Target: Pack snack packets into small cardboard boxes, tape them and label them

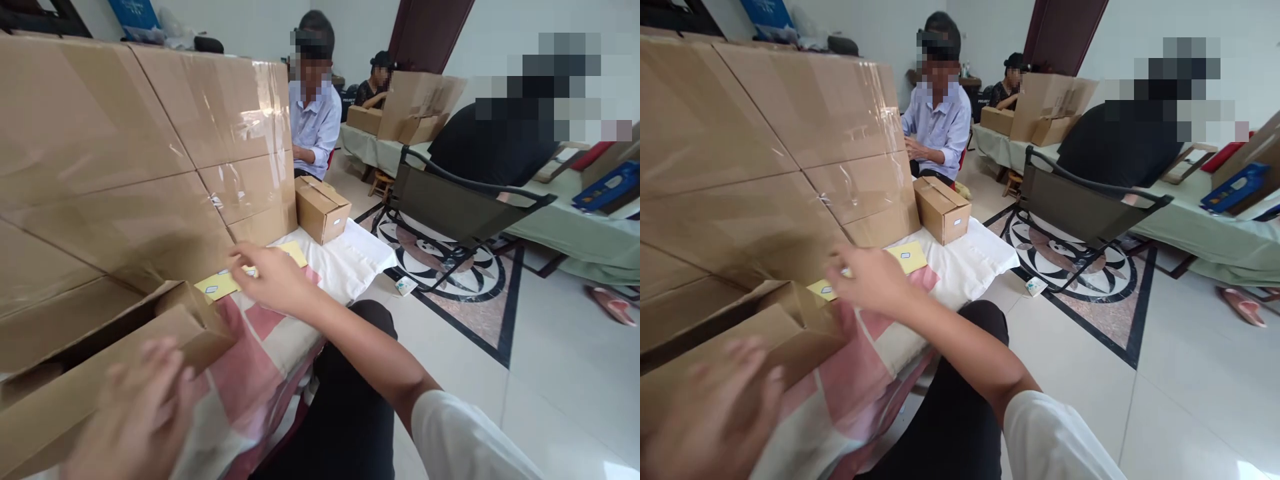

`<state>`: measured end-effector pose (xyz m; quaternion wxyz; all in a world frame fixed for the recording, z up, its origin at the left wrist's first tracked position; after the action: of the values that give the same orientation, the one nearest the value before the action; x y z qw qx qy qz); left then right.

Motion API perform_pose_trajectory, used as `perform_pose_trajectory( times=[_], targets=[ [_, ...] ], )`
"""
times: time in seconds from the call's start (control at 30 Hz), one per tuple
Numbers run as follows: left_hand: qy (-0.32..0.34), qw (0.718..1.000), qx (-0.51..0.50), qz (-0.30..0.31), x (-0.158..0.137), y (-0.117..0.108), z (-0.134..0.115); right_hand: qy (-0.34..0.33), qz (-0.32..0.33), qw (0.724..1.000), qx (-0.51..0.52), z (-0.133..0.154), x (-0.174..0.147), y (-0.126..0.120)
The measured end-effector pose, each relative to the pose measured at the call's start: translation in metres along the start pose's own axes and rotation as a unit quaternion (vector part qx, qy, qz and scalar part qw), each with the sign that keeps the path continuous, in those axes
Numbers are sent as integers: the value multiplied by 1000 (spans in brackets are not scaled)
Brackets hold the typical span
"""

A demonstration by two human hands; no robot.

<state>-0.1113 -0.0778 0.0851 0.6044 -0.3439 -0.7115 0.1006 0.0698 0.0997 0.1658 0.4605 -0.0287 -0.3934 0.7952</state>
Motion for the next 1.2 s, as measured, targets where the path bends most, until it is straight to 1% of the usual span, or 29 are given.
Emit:
perform_pose_trajectory(
  times=[0.03,0.07,0.13,0.17,0.2,0.27,0.3,0.37,0.4,0.47,0.57,0.67,0.73,0.8,0.87,0.97,1.13,1.2],
  targets=[
    [59,998,-14,8,5,14,-17,40,-12,999,16,-16,0,0],
    [89,995,-39,27,11,32,-31,88,-11,996,17,-32,0,2],
    [23,994,-97,44,26,78,-45,167,18,986,1,-60,-3,5],
    [-35,988,-128,83,34,103,-45,189,31,981,-6,-71,-5,5],
    [-92,975,-160,122,42,129,-40,202,39,979,-12,-78,-6,4],
    [-204,937,-234,158,52,172,-24,221,48,974,-22,-86,-10,-2],
    [-241,915,-269,177,53,188,-15,235,61,970,-26,-88,-13,-6],
    [-268,889,-315,199,52,208,0,261,104,959,-29,-90,-17,-12],
    [-270,881,-333,201,49,211,4,267,126,955,-27,-91,-19,-13],
    [-268,875,-357,188,43,212,7,268,154,951,-18,-92,-21,-14],
    [-263,880,-361,162,39,207,6,269,164,949,5,-94,-20,-9],
    [-254,884,-360,158,40,206,4,270,166,948,35,-96,-17,-1],
    [-248,886,-359,159,40,206,5,280,180,942,56,-98,-16,4],
    [-243,889,-353,159,40,206,6,306,193,929,83,-100,-15,7],
    [-239,893,-346,158,38,205,6,335,190,916,111,-102,-15,9],
    [-235,898,-341,150,36,202,7,360,170,908,130,-103,-16,14],
    [-195,911,-333,146,33,201,5,353,163,915,112,-100,-18,22],
    [-175,920,-325,133,33,200,4,343,154,920,105,-97,-20,22]
  ],
)
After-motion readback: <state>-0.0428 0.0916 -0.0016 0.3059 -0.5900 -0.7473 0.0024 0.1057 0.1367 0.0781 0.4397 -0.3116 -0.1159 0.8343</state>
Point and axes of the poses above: each hand's wrist, its own x-axis towards the middle knuckle, its own y-axis out of the palm, z = x × y, the point moved 1 cm from there along x, towards the middle knuckle
